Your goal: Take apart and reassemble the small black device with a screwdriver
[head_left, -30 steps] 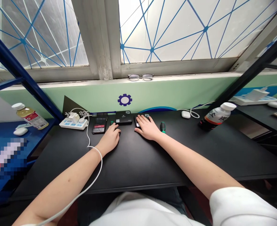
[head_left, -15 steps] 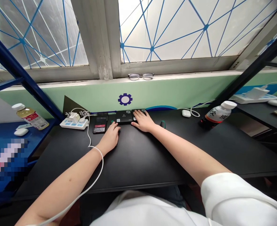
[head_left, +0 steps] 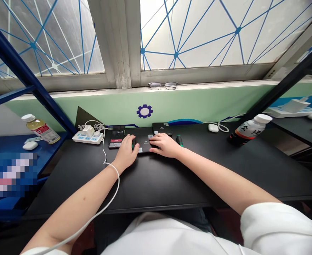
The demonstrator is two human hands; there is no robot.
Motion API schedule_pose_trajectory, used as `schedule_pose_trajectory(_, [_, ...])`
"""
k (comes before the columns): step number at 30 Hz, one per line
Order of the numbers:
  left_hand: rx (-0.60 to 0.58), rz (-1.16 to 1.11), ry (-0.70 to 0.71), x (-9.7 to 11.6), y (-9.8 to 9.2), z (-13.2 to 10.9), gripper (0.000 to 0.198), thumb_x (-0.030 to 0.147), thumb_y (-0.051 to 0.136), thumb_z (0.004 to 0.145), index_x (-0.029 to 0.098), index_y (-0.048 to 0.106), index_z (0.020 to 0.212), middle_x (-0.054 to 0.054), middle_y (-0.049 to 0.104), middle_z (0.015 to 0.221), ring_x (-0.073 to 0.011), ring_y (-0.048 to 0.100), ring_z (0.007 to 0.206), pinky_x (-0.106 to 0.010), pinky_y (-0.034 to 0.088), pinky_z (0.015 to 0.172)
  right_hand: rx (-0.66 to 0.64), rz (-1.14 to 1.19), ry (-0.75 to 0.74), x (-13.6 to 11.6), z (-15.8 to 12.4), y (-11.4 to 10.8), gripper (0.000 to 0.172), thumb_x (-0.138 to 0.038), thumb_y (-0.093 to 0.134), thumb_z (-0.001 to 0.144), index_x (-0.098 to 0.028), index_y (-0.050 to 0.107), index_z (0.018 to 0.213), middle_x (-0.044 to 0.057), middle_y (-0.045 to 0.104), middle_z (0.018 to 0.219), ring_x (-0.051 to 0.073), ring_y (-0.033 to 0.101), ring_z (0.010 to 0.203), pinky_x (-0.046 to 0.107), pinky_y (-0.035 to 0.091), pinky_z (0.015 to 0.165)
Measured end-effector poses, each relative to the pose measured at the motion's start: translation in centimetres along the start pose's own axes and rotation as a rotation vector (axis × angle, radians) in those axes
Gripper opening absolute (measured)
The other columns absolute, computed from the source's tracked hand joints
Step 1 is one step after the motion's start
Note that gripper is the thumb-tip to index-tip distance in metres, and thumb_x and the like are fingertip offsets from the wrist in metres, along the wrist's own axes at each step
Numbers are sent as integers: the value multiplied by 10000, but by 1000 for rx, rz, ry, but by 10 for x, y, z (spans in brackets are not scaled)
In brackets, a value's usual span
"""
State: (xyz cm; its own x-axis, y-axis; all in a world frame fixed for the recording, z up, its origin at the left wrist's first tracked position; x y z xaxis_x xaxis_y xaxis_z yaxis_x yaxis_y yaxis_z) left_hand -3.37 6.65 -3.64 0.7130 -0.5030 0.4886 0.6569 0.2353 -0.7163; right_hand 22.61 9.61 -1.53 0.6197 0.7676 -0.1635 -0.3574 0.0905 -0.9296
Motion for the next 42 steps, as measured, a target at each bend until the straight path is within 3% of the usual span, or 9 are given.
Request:
schedule_pose_trajectory(3, [-24, -9, -6, 2, 0, -1, 377, 358, 515, 1091, 180, 590, 1415, -189, 660, 1489, -362, 516, 1548, -621, 446, 1278, 28, 84, -24, -17, -12, -7, 590, -718, 688, 951, -173, 803, 1145, 227, 746, 1363, 379, 688, 1256, 559, 516, 1089])
schedule_pose_trajectory(10, [-48, -5, 19, 5, -2, -2, 373, 362, 497, 1090, 187, 601, 1401, -179, 675, 1463, -353, 521, 1536, -606, 436, 1274, -402, 101, -89, -51, -9, -26, 1227, -678, 921, 697, -262, 372, 1712, 246, 353, 1774, 495, 382, 1581, 668, 342, 1245])
schedule_pose_trajectory(15, [-96, 20, 41, 10, -6, -3, 355, 371, 477, 1094, 206, 627, 1370, -158, 694, 1427, -348, 530, 1510, -609, 425, 1257, -411, 138, -39, -55, -4, -41, 1221, -524, 967, 640, -253, 412, 1693, 203, 635, 1483, 459, 502, 1389, 670, 434, 1157])
schedule_pose_trajectory(21, [-176, -115, 188, 22, -20, -6, 465, 450, 432, 1128, 190, 571, 1487, -183, 616, 1543, -341, 483, 1546, -589, 375, 1309, -215, 725, 176, -38, -21, -50, 1350, -422, 945, 689, -342, 135, 1765, 151, 474, 1622, 364, 521, 1445, 579, 464, 1227])
schedule_pose_trajectory(29, [-397, -196, 174, 46, -9, -19, 1432, 592, 946, 757, 250, 2, 1778, -227, 280, 1768, -451, 305, 1647, -640, 398, 1304, -19, 1220, 191, -34, -32, -28, 1287, -467, 1001, 662, -380, 201, 1666, 141, 431, 1622, 326, 525, 1512, 521, 461, 1249])
schedule_pose_trajectory(33, [-363, -163, 140, 52, -7, -21, 1380, 478, 946, 742, 252, 66, 1781, -200, 404, 1653, -419, 445, 1553, -588, 460, 1272, -86, 1108, 175, -14, -37, -34, 1311, -693, 995, 582, -314, 315, 1637, 165, 519, 1576, 364, 565, 1469, 541, 477, 1225])
schedule_pose_trajectory(35, [-356, -118, 169, 51, -9, -20, 1326, 487, 942, 724, 240, 166, 1771, -199, 424, 1626, -426, 454, 1533, -587, 444, 1278, 42, 879, 244, 2, -41, -44, 1034, -826, 823, 731, -249, 508, 1529, 177, 565, 1541, 377, 588, 1425, 556, 483, 1208])
schedule_pose_trajectory(38, [-359, -8, 215, 50, -10, -18, 1251, 525, 933, 704, 205, 299, 1734, -232, 457, 1606, -467, 444, 1522, -652, 369, 1283, 272, 396, 613, 25, -48, -54, 699, -738, 649, 921, -184, 644, 1347, 205, 648, 1382, 378, 682, 1230, 557, 568, 1070])
schedule_pose_trajectory(42, [-432, 86, 237, 50, -9, -15, 1214, 613, 921, 683, 168, 403, 1687, -264, 512, 1576, -497, 475, 1487, -695, 321, 1254, 59, 77, 960, 36, -52, -49, 699, -615, 754, 870, -177, 618, 1398, 240, 657, 1372, 424, 719, 1168, 552, 620, 953])
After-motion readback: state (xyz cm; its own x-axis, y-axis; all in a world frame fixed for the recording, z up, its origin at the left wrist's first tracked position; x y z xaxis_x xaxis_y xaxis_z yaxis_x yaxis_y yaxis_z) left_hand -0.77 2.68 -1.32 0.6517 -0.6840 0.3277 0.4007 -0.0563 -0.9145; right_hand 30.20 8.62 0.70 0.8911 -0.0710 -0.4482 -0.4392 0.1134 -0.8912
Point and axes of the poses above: each hand's wrist, its own z-axis towards the middle knuckle, its own y-axis out of the palm, x = y × z, the point moved 1 cm from there along z, towards the middle knuckle
